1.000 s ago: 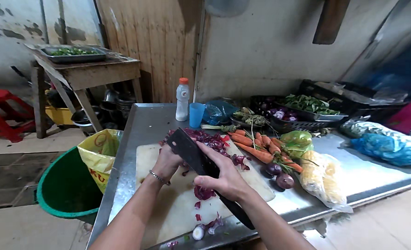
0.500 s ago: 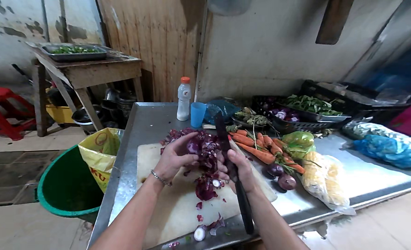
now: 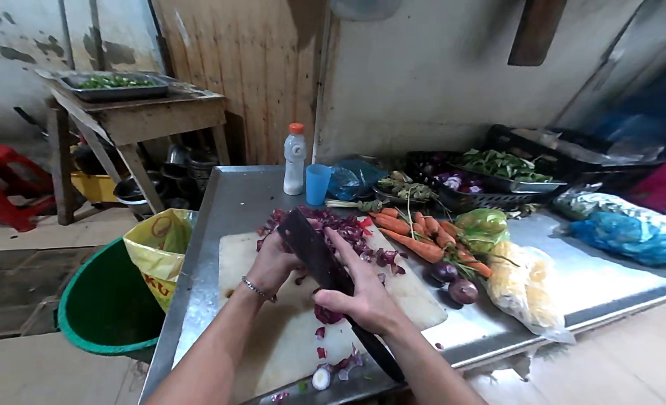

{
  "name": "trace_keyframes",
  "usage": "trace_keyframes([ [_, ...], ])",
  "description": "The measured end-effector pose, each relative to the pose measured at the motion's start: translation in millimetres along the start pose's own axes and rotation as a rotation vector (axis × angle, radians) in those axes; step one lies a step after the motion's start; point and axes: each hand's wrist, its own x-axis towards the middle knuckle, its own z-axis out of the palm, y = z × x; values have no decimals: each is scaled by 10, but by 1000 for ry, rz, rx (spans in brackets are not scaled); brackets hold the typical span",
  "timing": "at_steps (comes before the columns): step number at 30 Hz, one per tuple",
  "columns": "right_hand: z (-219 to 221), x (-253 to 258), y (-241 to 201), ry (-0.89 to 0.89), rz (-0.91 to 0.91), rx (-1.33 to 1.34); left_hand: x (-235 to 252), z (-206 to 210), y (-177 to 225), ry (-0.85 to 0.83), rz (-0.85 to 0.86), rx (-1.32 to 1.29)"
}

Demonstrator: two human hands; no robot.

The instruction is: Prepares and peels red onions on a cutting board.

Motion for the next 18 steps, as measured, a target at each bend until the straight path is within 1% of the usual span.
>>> trace_keyframes([
  [4,2,21,44,11,-38,-71,-10,-7,2,-6,-2,4],
  [7,-31,39,48,43,-16,13,-9,27,45,-12,-4,26],
  [8,-45,42,57,67,12,85,7,15,31,-45,14,48],
  [10,-52,57,135,113,53,347,40,-15,7,-94,38,77],
  [12,-97,40,255,95,93,681,51,-22,-8,-98,37,78],
  [14,-152,7,332,84,106,925,37,-30,-9,-83,13,66],
  [16,-248,-45,342,106,120,1040,22,-22,13,-69,-26,84],
  [18,-357,-122,338,151,152,1081,32,5,9,-44,-38,58],
])
